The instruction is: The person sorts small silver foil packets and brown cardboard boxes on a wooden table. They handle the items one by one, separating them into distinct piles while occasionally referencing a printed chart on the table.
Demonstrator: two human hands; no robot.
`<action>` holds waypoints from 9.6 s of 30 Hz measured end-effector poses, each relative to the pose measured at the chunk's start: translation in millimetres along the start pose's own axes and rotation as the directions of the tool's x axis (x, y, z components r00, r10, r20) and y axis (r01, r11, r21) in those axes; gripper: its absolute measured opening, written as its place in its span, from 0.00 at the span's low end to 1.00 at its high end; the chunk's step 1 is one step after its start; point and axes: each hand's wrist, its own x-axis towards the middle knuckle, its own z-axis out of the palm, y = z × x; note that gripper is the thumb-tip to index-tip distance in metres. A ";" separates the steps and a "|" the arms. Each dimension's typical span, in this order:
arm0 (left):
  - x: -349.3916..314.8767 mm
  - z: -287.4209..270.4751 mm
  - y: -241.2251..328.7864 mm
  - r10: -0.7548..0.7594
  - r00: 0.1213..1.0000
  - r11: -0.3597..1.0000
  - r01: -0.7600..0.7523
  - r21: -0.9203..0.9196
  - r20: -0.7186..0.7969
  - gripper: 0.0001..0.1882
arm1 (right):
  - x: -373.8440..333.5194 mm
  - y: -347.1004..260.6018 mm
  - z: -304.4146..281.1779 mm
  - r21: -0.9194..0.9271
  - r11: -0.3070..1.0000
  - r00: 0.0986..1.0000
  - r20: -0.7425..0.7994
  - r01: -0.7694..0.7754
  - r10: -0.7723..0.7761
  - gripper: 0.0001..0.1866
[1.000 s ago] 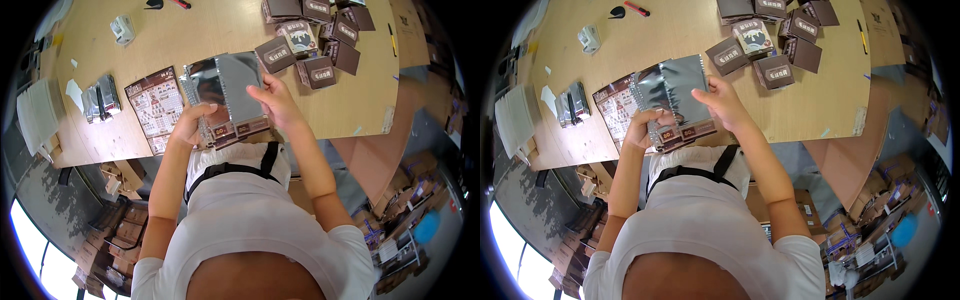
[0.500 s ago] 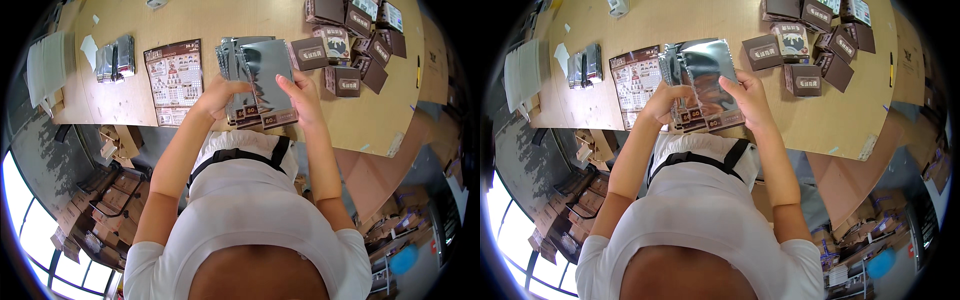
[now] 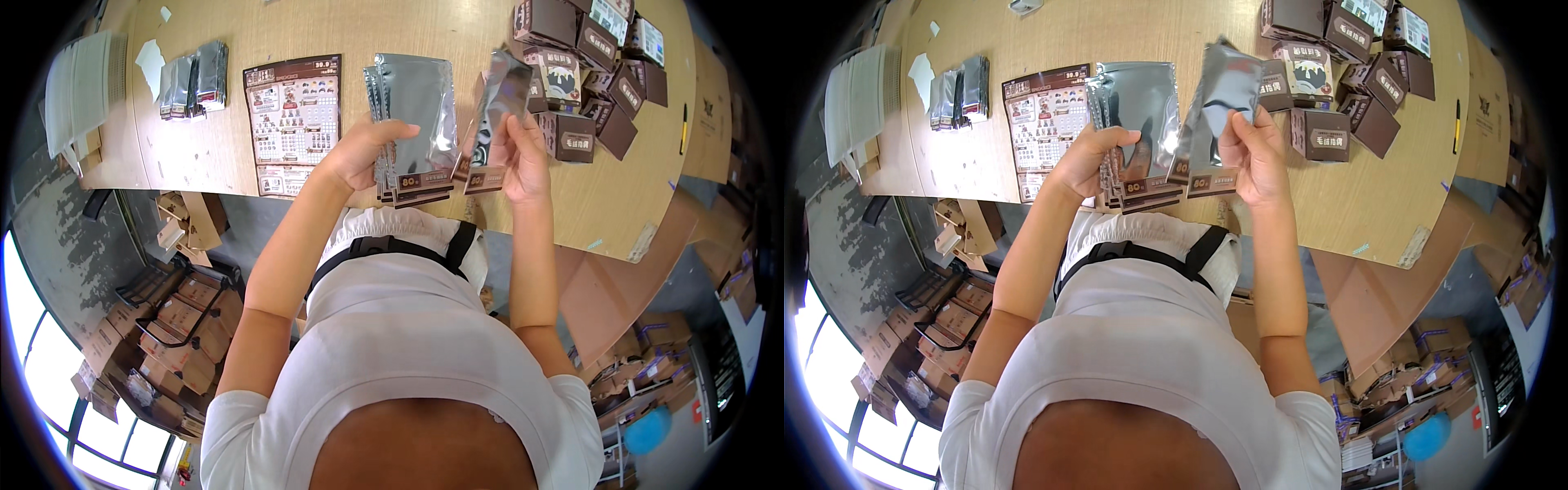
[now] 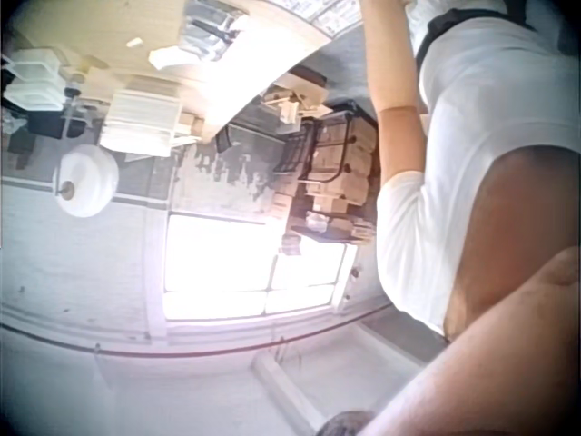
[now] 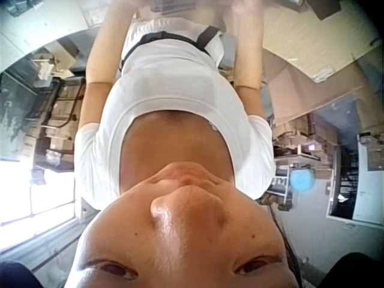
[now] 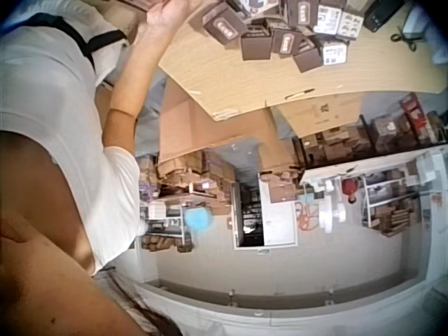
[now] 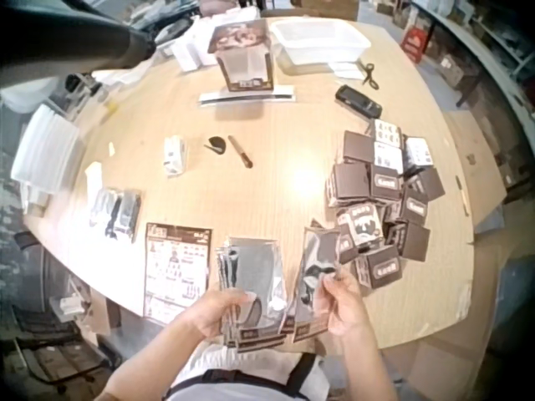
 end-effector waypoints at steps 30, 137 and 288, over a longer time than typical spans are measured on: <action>-5.8 5.0 -10.7 0.070 0.990 0.995 -0.061 0.080 -0.120 0.17 | -8.1 0.2 -6.8 -0.290 0.947 0.986 0.060 -0.134 0.158 0.04; -4.6 -22.8 -41.7 0.229 0.963 0.973 -0.221 0.070 -0.145 0.09 | -9.1 37.0 -17.9 -0.085 0.991 0.993 0.058 -0.103 0.108 0.07; -27.1 -587.6 224.1 0.682 0.690 0.403 -0.076 0.912 -0.244 0.42 | 186.5 493.8 323.8 -0.985 -0.103 0.886 0.169 0.138 -0.432 0.38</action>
